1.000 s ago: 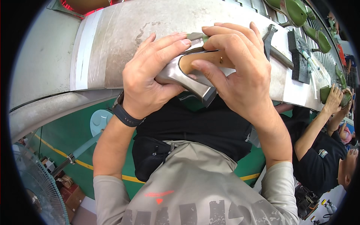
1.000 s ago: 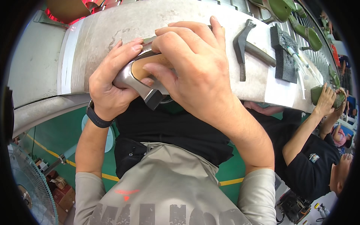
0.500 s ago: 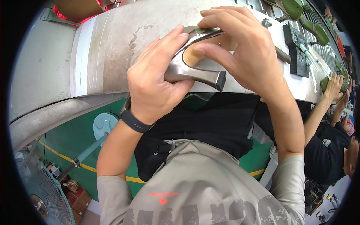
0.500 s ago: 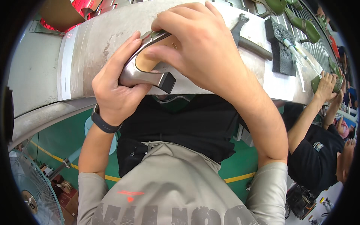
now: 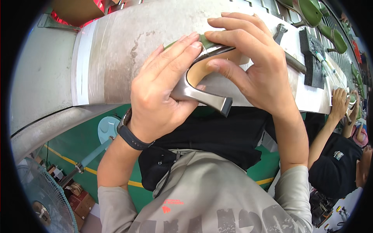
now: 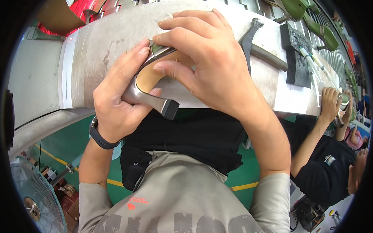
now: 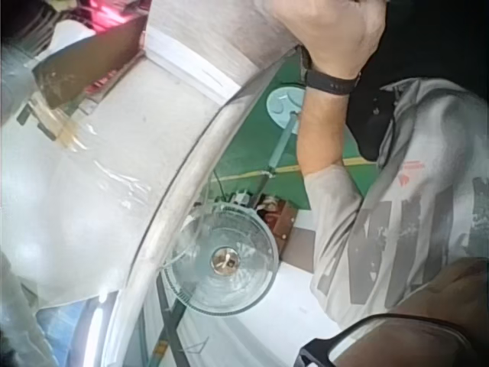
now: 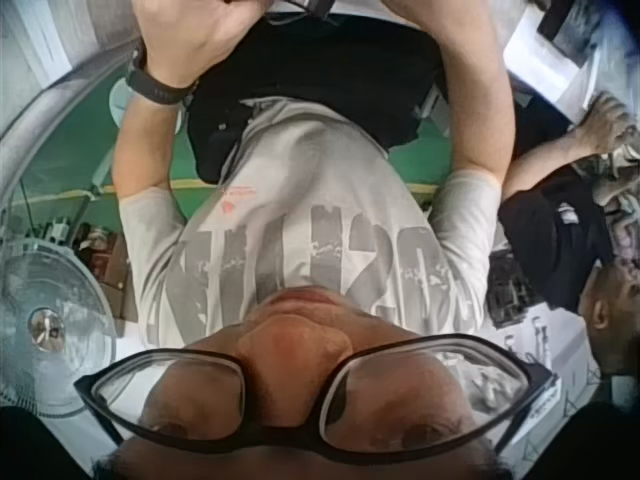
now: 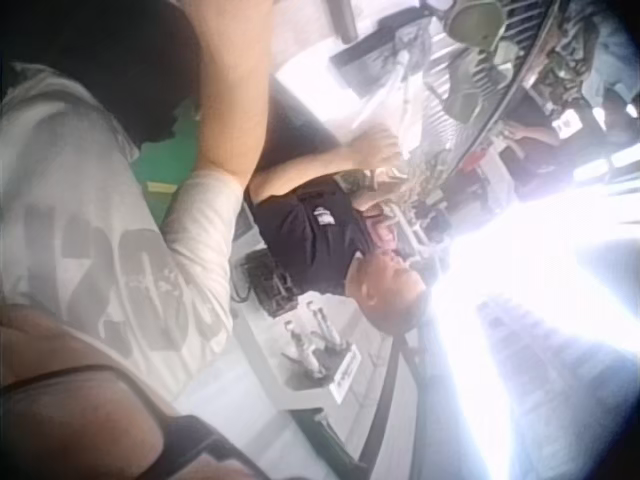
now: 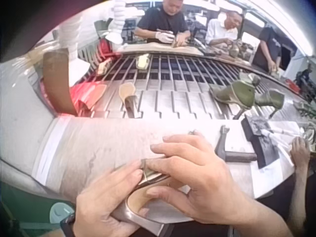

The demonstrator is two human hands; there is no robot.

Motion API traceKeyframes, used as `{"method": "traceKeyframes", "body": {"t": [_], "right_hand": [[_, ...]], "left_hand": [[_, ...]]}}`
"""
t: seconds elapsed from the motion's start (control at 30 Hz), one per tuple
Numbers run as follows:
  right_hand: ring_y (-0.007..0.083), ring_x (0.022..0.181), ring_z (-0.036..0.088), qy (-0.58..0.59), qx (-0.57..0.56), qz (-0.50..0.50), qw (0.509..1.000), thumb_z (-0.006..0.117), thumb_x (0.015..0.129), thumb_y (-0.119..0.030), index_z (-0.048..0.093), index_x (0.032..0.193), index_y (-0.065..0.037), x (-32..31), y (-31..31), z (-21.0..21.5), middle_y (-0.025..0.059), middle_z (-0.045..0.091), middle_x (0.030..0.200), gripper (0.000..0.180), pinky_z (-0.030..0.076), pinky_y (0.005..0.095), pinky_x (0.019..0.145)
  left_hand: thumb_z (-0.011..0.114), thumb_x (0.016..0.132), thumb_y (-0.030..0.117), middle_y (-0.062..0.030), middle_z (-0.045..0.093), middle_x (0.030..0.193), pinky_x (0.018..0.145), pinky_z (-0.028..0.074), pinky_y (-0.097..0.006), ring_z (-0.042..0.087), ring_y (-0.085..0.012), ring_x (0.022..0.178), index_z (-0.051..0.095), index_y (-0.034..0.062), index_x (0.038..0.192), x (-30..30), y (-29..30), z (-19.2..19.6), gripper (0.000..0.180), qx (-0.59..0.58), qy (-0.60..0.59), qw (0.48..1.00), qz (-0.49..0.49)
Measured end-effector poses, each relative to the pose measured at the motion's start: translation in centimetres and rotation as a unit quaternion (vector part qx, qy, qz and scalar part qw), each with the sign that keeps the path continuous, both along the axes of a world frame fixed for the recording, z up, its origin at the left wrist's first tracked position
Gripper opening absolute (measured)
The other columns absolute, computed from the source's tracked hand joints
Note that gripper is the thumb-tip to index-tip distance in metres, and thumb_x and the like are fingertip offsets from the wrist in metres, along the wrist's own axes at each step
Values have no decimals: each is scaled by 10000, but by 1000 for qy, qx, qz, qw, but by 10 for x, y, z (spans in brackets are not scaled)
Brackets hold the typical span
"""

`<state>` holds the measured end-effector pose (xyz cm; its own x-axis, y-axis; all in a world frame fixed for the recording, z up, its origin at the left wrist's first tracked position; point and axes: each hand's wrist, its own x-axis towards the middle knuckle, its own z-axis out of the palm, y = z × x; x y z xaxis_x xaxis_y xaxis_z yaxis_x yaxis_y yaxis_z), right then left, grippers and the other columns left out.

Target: The person assembles high-heeled shoes by fitting a green upper onto a heel, hammering around the silver trim and heel seat with a hammer, and applying a tan sole to the bottom of the assembly.

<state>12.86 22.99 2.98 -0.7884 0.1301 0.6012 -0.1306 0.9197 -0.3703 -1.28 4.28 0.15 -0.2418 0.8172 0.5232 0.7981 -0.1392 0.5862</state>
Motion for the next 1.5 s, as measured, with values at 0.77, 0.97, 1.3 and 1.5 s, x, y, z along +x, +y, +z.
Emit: {"method": "traceKeyframes", "body": {"t": [0.77,0.97,1.3,1.5], "right_hand": [[426,1333,577,10,-38,55,998,837,828,-103,619,1014,-13,-12,7,1,234,690,1319,300,424,498,1125],[423,1341,567,-46,-66,30,996,793,850,-96,609,994,-5,-8,6,8,223,694,1318,251,423,492,1119],[397,1278,602,-113,-66,6,991,845,781,-109,617,950,-23,3,-3,17,166,742,1229,296,415,518,1116],[361,1220,633,-195,-78,-40,977,911,690,-121,643,990,-26,2,-15,34,123,751,1169,413,473,480,1048]], "left_hand": [[880,796,38,-256,633,1444,1068,542,-383,664,-330,1301,608,-49,1427,-4,7,13,692,-34,-79,996,15],[876,801,58,-252,637,1442,1077,530,-412,662,-342,1307,620,-34,1419,-4,6,10,676,-27,-72,997,13],[854,820,121,-191,675,1414,1135,442,-549,658,-360,1313,649,58,1406,5,3,-9,624,4,32,999,28],[848,828,115,-203,677,1404,1136,436,-559,665,-372,1300,626,50,1424,10,0,-32,640,49,107,992,39]]}}
